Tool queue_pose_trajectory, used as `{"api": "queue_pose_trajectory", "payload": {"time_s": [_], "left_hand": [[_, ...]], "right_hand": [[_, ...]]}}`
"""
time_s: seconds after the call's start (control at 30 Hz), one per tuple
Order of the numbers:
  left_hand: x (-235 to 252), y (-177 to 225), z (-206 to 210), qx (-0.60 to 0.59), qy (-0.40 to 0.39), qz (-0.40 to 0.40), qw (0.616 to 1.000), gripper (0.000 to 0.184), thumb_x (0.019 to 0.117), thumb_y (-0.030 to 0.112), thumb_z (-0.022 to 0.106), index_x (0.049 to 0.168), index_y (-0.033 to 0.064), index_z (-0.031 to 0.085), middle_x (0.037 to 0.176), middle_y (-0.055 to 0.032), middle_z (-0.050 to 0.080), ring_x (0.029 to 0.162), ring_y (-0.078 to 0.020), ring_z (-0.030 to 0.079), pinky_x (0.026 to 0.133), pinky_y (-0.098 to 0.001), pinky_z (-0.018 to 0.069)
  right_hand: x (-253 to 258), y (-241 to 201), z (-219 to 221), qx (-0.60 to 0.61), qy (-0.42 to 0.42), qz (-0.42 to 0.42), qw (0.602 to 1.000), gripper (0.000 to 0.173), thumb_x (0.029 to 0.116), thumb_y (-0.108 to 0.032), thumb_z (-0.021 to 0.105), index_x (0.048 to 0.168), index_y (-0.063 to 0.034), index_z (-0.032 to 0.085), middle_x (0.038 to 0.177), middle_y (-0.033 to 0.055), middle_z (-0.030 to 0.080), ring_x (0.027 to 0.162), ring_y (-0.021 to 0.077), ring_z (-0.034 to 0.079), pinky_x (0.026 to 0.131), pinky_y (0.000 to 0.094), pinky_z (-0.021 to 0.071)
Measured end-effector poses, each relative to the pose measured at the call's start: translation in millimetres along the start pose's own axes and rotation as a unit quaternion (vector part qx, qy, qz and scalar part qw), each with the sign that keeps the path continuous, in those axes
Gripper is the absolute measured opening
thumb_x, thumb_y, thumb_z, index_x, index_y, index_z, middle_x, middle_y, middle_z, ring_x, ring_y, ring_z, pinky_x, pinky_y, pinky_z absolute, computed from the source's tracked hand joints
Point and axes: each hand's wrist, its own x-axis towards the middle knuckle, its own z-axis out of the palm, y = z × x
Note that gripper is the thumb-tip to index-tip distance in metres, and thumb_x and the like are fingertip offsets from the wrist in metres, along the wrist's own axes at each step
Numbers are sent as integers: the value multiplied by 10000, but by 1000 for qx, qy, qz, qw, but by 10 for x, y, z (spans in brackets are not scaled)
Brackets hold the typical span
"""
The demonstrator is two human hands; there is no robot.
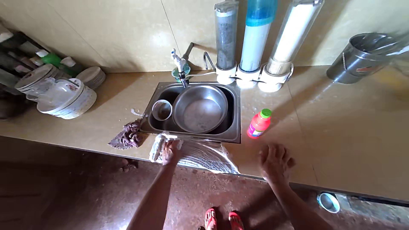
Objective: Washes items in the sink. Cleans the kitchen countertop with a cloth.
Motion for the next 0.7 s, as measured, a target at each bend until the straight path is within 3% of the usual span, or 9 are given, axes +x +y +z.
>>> {"api": "queue_pose_trajectory", "payload": {"time_s": [0.07,0.2,0.23,0.37,0.43,0.5,0.6,0.67,0.7], "left_hand": [[-216,334,214,-23,18,37,999,432,950,192,673,1332,-9,650,1375,-288,596,1339,-443,529,1134,-543,404],[-616,814,701,-78,93,257,959,234,927,153,674,1050,-18,776,1086,-239,737,1094,-435,678,987,-533,525],[-563,701,640,-77,91,236,964,255,923,162,683,1070,-27,772,1110,-250,730,1119,-440,669,1007,-533,515],[-89,-246,0,-9,59,-37,998,401,1000,199,611,1355,15,636,1426,-266,567,1378,-454,485,1142,-580,378],[-30,-293,-124,4,42,-91,995,423,1009,190,599,1399,26,595,1481,-272,511,1420,-474,418,1156,-615,326],[-146,66,30,6,22,-61,998,457,980,204,632,1395,17,600,1474,-266,522,1424,-456,427,1168,-583,336],[-365,619,364,-37,34,100,994,341,955,165,640,1242,-5,712,1298,-256,656,1280,-442,568,1115,-548,405],[-347,549,402,-51,56,156,985,308,946,156,649,1188,-14,735,1231,-258,689,1222,-449,608,1074,-551,444],[-291,366,347,-47,58,141,987,340,928,159,673,1210,-24,723,1252,-264,679,1245,-450,596,1090,-550,434]], "right_hand": [[5,-1,7,6,14,-8,1000,532,1011,-336,512,1412,10,554,1510,293,459,1438,533,356,1076,738,295],[-4,33,3,19,24,-25,999,515,1008,-335,525,1382,15,582,1479,309,484,1412,551,381,1058,751,301],[-4,45,3,21,24,-27,999,529,1004,-344,520,1390,14,576,1483,308,482,1416,553,374,1060,755,291],[12,8,-9,15,12,-17,1000,573,1006,-368,493,1437,7,532,1522,298,443,1445,547,331,1084,753,265],[7,1,27,8,24,-15,1000,581,1000,-374,473,1440,1,534,1519,295,450,1440,548,341,1075,752,276],[-8,16,67,0,42,-22,999,579,998,-377,470,1407,24,557,1490,305,478,1417,552,376,1051,754,303],[3,14,62,-4,49,-26,998,544,998,-355,490,1373,30,574,1464,299,503,1399,538,409,1038,752,318],[0,14,34,4,50,-32,998,523,1002,-334,504,1374,27,573,1456,308,504,1387,552,413,1030,761,318],[-11,15,20,7,45,-35,998,529,1006,-340,502,1384,24,569,1463,313,494,1391,560,404,1031,766,312]]}}
